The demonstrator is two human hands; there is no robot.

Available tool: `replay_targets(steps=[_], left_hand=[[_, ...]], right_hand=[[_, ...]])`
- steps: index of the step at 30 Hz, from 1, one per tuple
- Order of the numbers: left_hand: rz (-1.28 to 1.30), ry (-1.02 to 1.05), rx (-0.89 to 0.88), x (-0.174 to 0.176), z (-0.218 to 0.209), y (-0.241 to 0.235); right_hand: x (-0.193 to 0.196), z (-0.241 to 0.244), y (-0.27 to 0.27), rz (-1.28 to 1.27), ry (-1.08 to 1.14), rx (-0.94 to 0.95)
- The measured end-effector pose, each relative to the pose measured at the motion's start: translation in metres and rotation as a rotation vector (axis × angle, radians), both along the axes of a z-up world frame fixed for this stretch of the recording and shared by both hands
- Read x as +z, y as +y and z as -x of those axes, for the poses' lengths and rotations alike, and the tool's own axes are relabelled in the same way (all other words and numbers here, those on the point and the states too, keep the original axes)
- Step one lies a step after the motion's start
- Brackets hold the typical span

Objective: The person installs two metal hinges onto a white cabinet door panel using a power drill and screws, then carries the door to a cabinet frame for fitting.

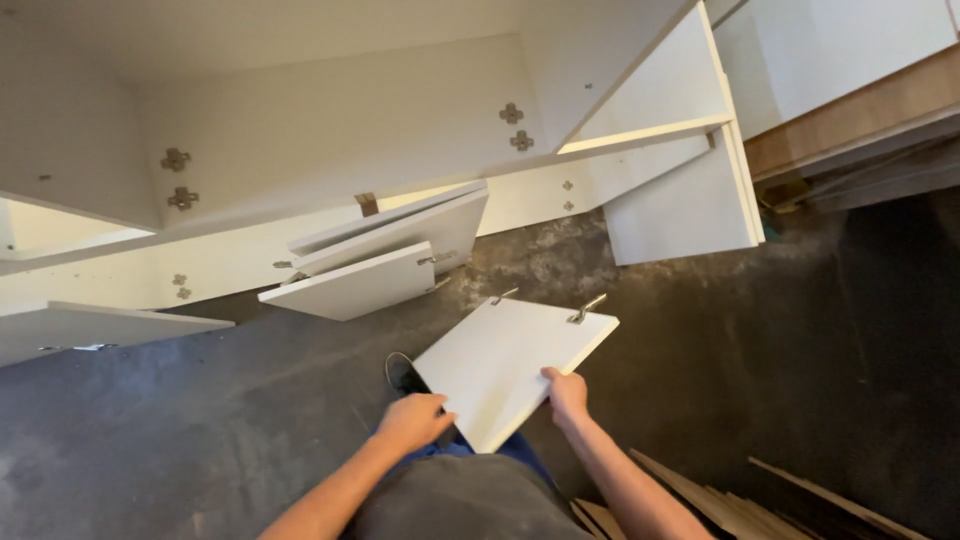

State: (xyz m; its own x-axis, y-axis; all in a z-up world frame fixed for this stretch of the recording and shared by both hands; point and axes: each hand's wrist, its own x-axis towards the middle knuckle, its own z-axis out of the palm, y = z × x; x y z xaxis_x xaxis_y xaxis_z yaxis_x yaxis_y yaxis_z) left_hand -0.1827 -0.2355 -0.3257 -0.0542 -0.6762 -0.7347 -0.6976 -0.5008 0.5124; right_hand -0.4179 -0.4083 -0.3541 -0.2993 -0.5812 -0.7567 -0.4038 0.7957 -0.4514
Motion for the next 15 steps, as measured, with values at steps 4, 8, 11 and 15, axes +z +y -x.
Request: replay_targets(steps=[4,8,11,15], left_hand=[[-0.011,-0.188,0.205,-0.071,-0.072,0.041],[0.242,-0.456,0.151,-0.127,-0.166,0.01],[0.296,-0.471,0.152,-0.15,-0.205,-0.029],[0.432,-0.557,0.093,-0.218,-0.223,-0.057]], right_hand=[[0.001,0.008,-0.016,0.025,0.114,0.264],[0.031,0.003,-0.033,-0.021,0.264,0.501],[0.052,0.017,-0.034,-0.014,0.3,0.57],[0.101,0.016,-0.023,-0.021,0.374,0.63]])
